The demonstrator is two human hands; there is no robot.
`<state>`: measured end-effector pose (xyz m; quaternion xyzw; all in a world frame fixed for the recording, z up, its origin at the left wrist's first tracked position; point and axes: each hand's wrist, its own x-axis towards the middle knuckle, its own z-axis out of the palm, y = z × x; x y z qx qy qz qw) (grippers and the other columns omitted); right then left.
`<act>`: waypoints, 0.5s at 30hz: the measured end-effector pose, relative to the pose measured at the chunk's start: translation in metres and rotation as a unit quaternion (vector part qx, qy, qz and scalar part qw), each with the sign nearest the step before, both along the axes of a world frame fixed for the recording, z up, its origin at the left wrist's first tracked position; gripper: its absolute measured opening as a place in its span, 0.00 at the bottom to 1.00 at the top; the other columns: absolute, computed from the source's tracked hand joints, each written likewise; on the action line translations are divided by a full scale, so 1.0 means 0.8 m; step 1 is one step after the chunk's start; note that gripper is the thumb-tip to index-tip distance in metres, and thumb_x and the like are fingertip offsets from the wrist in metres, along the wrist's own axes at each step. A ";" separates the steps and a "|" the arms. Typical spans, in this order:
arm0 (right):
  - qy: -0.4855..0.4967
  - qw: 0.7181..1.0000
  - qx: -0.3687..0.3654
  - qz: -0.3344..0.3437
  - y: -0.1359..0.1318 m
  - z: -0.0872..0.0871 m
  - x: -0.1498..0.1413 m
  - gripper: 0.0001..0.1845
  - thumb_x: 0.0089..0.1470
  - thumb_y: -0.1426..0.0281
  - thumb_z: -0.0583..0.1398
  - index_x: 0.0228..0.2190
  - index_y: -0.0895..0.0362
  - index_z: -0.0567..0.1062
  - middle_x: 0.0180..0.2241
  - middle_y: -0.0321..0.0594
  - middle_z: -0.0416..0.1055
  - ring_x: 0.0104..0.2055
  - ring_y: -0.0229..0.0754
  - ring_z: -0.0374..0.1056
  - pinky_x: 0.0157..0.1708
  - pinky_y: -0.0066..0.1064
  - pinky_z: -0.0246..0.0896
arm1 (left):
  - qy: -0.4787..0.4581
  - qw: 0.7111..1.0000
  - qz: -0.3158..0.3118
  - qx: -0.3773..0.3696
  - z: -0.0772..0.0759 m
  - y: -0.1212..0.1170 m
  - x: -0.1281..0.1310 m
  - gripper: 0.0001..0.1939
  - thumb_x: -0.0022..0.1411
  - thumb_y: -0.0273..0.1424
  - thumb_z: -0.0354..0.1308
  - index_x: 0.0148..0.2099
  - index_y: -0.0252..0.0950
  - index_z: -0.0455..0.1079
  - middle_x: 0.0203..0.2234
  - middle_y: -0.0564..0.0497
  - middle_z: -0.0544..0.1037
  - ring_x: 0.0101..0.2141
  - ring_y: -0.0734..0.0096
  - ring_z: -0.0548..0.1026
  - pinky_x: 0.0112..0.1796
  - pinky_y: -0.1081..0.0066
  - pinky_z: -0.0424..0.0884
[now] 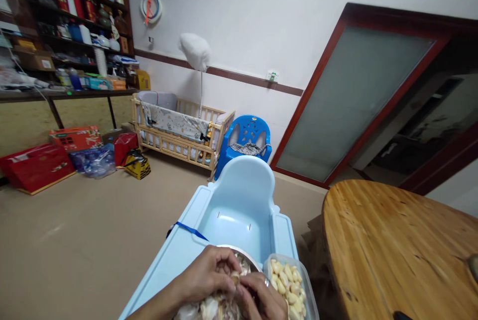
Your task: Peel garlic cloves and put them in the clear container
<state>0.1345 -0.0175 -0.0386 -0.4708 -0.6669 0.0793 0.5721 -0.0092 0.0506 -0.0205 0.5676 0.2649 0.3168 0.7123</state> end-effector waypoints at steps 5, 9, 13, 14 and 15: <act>-0.013 1.000 -0.016 0.011 -0.001 0.001 0.002 0.10 0.54 0.67 0.56 0.25 0.54 0.75 0.19 0.36 0.71 0.20 0.36 0.68 0.20 0.24 0.62 | 0.043 0.999 0.019 0.015 0.004 0.000 0.001 0.15 0.30 0.26 0.71 0.24 0.31 0.71 0.13 0.58 0.68 0.18 0.78 0.63 0.19 0.79 0.55; -0.019 0.999 -0.030 0.015 -0.002 -0.005 0.005 0.09 0.54 0.68 0.56 0.25 0.54 0.74 0.21 0.36 0.72 0.20 0.36 0.67 0.21 0.24 0.61 | 0.055 0.996 0.035 0.056 0.000 0.001 0.001 0.14 0.28 0.27 0.72 0.22 0.31 0.73 0.14 0.57 0.70 0.18 0.77 0.65 0.20 0.78 0.56; -0.047 0.998 -0.049 -0.001 -0.002 -0.007 0.009 0.10 0.54 0.67 0.56 0.24 0.55 0.73 0.19 0.35 0.70 0.18 0.36 0.66 0.20 0.24 0.59 | 0.060 0.991 0.058 0.109 -0.005 0.002 0.002 0.13 0.29 0.25 0.73 0.22 0.32 0.74 0.18 0.55 0.73 0.21 0.73 0.68 0.22 0.77 0.59; -0.061 0.997 -0.056 -0.001 -0.002 -0.006 0.011 0.11 0.54 0.67 0.56 0.23 0.55 0.73 0.18 0.34 0.70 0.18 0.36 0.66 0.19 0.24 0.59 | 0.064 0.989 0.061 0.122 -0.006 0.001 0.001 0.12 0.29 0.24 0.73 0.22 0.33 0.74 0.18 0.54 0.74 0.22 0.72 0.68 0.23 0.77 0.60; -0.077 0.995 -0.065 0.002 -0.002 -0.005 0.013 0.11 0.53 0.67 0.56 0.22 0.55 0.72 0.18 0.34 0.69 0.18 0.36 0.65 0.19 0.23 0.58 | 0.070 0.986 0.063 0.135 -0.007 0.001 0.001 0.11 0.31 0.24 0.72 0.22 0.33 0.75 0.18 0.54 0.74 0.23 0.72 0.69 0.24 0.77 0.60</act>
